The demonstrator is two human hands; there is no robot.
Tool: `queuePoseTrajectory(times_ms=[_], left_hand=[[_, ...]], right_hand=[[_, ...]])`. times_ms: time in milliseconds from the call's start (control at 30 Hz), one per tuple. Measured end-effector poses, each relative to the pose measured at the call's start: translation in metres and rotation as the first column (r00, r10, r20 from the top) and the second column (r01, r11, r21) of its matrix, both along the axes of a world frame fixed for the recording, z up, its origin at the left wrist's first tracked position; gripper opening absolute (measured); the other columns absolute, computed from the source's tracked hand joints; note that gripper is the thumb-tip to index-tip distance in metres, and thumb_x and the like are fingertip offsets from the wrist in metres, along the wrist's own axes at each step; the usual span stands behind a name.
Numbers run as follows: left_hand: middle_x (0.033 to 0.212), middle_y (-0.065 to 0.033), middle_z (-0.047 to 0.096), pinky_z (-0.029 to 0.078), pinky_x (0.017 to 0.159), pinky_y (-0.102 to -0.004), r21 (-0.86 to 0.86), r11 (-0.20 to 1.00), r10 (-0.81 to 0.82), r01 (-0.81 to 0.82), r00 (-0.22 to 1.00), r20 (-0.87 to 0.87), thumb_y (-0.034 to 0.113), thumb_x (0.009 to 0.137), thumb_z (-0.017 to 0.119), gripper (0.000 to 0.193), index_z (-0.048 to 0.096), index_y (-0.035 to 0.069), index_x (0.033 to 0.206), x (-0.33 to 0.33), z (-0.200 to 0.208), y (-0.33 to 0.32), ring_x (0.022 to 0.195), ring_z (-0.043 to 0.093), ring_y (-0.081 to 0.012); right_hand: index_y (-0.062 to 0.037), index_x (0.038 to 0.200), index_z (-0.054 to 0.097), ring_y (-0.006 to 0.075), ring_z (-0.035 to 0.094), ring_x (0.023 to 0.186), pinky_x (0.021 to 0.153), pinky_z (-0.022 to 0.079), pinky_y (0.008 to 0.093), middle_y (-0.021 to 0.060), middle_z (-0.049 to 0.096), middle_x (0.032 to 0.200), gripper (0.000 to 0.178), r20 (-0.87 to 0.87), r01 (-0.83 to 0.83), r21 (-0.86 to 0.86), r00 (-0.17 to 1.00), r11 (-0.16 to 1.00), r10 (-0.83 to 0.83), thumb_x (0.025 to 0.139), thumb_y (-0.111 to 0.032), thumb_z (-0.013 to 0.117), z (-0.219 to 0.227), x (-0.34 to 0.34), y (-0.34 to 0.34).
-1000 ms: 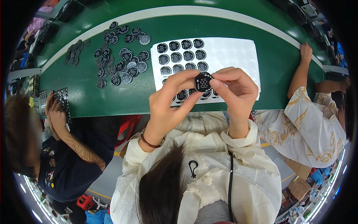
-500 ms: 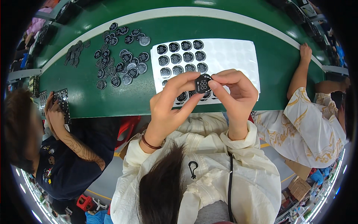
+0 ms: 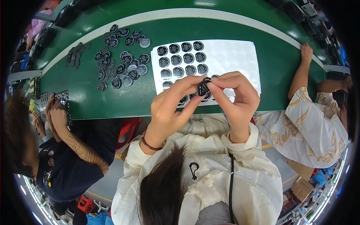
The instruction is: The person places small plastic caps or components onto a printed circuit board by hand, taking them from a component tray at a manual assembly station.
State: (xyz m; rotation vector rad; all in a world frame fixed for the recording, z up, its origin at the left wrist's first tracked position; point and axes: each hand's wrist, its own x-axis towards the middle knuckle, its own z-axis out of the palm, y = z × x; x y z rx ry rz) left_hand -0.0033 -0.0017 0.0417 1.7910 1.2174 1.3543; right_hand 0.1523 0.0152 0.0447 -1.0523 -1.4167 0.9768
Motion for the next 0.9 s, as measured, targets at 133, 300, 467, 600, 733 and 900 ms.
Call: queuePoseTrajectory(times_ms=[133,300,467,600,733,900], left_hand=[[0.096,-0.0127,0.067,0.053,0.072,-0.0282,0.102,0.994,-0.026,0.038,0.993,-0.116,-0.007,0.073,0.068,0.036,0.058,-0.005,0.107,-0.004,-0.001,0.002,0.082,0.068,-0.0181],[0.099,-0.0125,0.067,0.052,0.073,-0.0283,0.019,0.999,-0.042,0.043,0.998,-0.044,-0.005,0.071,0.071,0.038,0.058,-0.005,0.107,-0.003,-0.004,0.002,0.082,0.068,-0.0183],[0.100,-0.0117,0.067,0.052,0.076,-0.0293,-0.111,0.994,0.043,-0.023,0.982,0.185,-0.002,0.069,0.073,0.040,0.059,-0.004,0.107,0.002,-0.012,0.002,0.083,0.068,-0.0195],[0.107,-0.0134,0.064,0.048,0.085,-0.0352,-0.095,0.994,0.065,-0.058,0.995,0.078,0.002,0.070,0.073,0.040,0.059,-0.001,0.107,-0.006,-0.019,0.008,0.096,0.063,-0.0242],[0.119,-0.0152,0.056,0.039,0.095,-0.0415,0.069,0.960,0.277,-0.272,0.879,-0.387,0.007,0.072,0.073,0.037,0.060,0.002,0.107,-0.031,-0.037,0.021,0.115,0.051,-0.0307],[0.132,-0.0150,0.044,0.031,0.099,-0.0432,0.202,0.869,0.461,-0.453,0.589,-0.664,0.015,0.076,0.071,0.033,0.061,0.006,0.106,-0.068,-0.067,0.029,0.124,0.038,-0.0358]], right_hand=[[0.0025,0.082,0.063,0.0134,0.057,0.075,0.067,0.046,0.0239,0.0099,0.061,0.087,0.017,0.017,-0.019,-0.013,1.000,1.000,0.019,0.069,0.011,0.068,-0.003,0.004,0.000],[0.0012,0.091,0.060,0.0105,0.052,0.078,0.069,0.044,0.0241,0.0068,0.056,0.094,0.020,-0.088,0.103,-0.108,0.990,0.989,-0.113,0.073,0.007,0.067,-0.002,-0.004,0.010],[0.0002,0.099,0.056,0.0094,0.051,0.081,0.072,0.043,0.0245,0.0046,0.056,0.095,0.017,-0.333,-0.047,-0.294,0.941,0.955,-0.056,0.083,0.000,0.060,-0.020,0.004,0.009],[0.0007,0.096,0.057,0.0106,0.052,0.081,0.074,0.043,0.0244,0.0048,0.056,0.095,0.009,-0.126,-0.024,-0.228,0.992,0.973,-0.005,0.088,-0.003,0.055,-0.037,0.014,0.009],[0.0015,0.092,0.057,0.0118,0.053,0.082,0.076,0.043,0.0240,0.0050,0.058,0.093,0.006,0.128,0.073,-0.126,0.990,0.989,-0.057,0.087,-0.002,0.055,-0.052,0.024,0.006],[0.0024,0.088,0.058,0.0122,0.054,0.082,0.077,0.043,0.0236,0.0054,0.058,0.089,0.006,0.179,0.102,-0.160,0.981,0.982,-0.073,0.087,-0.003,0.056,-0.062,0.031,0.003]])
